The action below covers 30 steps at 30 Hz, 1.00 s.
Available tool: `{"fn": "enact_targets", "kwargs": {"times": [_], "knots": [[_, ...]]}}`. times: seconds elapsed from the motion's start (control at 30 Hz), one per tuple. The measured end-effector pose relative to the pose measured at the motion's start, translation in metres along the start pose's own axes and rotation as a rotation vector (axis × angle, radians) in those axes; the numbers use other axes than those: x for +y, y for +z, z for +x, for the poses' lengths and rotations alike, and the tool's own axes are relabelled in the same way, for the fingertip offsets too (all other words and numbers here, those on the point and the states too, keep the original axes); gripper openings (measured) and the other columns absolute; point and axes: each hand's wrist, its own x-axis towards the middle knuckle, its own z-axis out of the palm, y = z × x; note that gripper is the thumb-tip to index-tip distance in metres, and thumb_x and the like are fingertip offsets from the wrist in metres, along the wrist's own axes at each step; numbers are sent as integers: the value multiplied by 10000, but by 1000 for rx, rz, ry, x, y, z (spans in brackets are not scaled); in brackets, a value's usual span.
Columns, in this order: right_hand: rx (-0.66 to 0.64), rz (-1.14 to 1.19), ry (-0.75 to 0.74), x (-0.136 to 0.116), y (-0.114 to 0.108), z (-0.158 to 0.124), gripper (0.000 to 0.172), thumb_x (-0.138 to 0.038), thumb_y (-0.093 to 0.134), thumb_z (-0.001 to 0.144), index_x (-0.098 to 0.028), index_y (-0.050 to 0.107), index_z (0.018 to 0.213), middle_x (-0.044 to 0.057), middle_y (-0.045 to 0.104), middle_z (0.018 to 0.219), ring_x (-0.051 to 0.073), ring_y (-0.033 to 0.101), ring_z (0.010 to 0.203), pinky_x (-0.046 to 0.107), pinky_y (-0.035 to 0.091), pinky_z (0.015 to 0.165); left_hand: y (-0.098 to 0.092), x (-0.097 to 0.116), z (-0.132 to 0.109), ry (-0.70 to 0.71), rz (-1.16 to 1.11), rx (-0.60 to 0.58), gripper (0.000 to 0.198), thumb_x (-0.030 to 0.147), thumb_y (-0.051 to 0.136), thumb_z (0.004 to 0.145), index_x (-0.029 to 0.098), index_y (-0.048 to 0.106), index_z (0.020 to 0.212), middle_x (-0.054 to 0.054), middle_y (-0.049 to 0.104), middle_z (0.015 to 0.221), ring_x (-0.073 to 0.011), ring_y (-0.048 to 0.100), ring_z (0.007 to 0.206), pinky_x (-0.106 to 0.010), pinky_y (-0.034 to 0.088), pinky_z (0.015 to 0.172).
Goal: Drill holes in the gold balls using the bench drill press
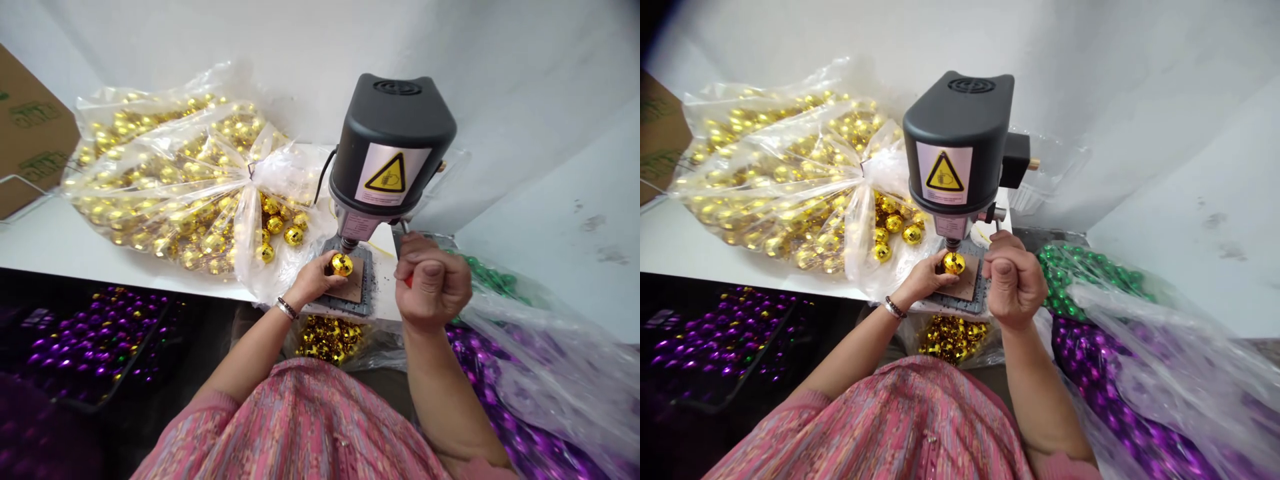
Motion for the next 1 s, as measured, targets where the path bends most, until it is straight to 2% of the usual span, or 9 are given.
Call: {"fn": "enact_targets", "kwargs": {"times": [0.13, 0.23, 0.4, 0.5, 0.63, 0.73, 0.83, 0.93, 1.0], "knots": [[128, 19, 55, -10, 12, 40, 205, -361, 562, 951, -212, 654, 844, -33, 515, 607, 64, 507, 547, 279, 489, 616, 0, 0, -3, -9, -2, 11, 597, 300, 811, 702, 223, 664, 1276, -13, 744, 981, -217, 665, 889, -304, 506, 801], [142, 13, 125, -11, 18, 62, 256, -401, 578, 945, -180, 641, 830, -36, 515, 645, 37, 515, 542, 224, 407, 519, -1, -3, -5, 14, -4, -12, 646, 289, 791, 707, 195, 628, 1324, -36, 739, 1049, -230, 670, 941, -340, 533, 862], [108, 3, 140, -7, 18, 67, 312, -446, 512, 974, -170, 588, 849, -70, 457, 628, 11, 524, 535, 178, 412, 527, -12, -12, -19, 240, 57, -77, 684, 126, 680, 671, 180, 617, 1350, -100, 645, 1382, -266, 594, 1275, -413, 447, 1133], [105, 26, 148, -7, 16, 64, 307, -451, 532, 965, -170, 587, 855, -74, 474, 621, 17, 528, 525, 185, 396, 505, -23, -17, -30, 324, 80, -35, 634, 61, 580, 658, 198, 682, 1268, -90, 605, 1450, -241, 585, 1299, -387, 441, 1150], [108, 12, 171, -8, 15, 64, 320, -483, 551, 948, -181, 580, 848, -70, 476, 605, 33, 539, 526, 204, 393, 503, -41, -21, -19, 89, 95, 306, 455, 72, 489, 764, 155, 725, 1145, -99, 736, 1191, -211, 694, 1027, -370, 536, 1007], [113, 13, 183, -9, 14, 63, 309, -481, 561, 942, -189, 580, 841, -68, 474, 603, 42, 542, 541, 215, 410, 523, -55, -22, 9, -129, 179, 528, 441, 114, 500, 844, 92, 665, 1252, -170, 713, 1255, -262, 675, 1137, -384, 504, 1039], [95, 7, 157, -9, 13, 61, 295, -463, 558, 946, -191, 587, 836, -66, 485, 607, 43, 538, 544, 220, 420, 524, -65, -24, 36, -282, 287, 553, 458, 224, 512, 922, 55, 586, 1341, -239, 684, 1284, -322, 634, 1234, -424, 469, 1066], [88, -15, 140, -10, 12, 59, 295, -456, 548, 953, -192, 594, 831, -61, 498, 614, 47, 545, 552, 233, 435, 534, -64, -29, 51, -398, 354, 466, 491, 398, 554, 939, 50, 608, 1281, -284, 681, 1237, -375, 644, 1197, -461, 482, 1021], [87, -33, 142, -10, 11, 59, 304, -460, 543, 955, -191, 597, 826, -57, 500, 618, 47, 549, 564, 238, 439, 552, -60, -32, 55, -397, 377, 450, 475, 431, 611, 905, 75, 635, 1218, -280, 671, 1235, -376, 643, 1183, -461, 484, 1012]]}}
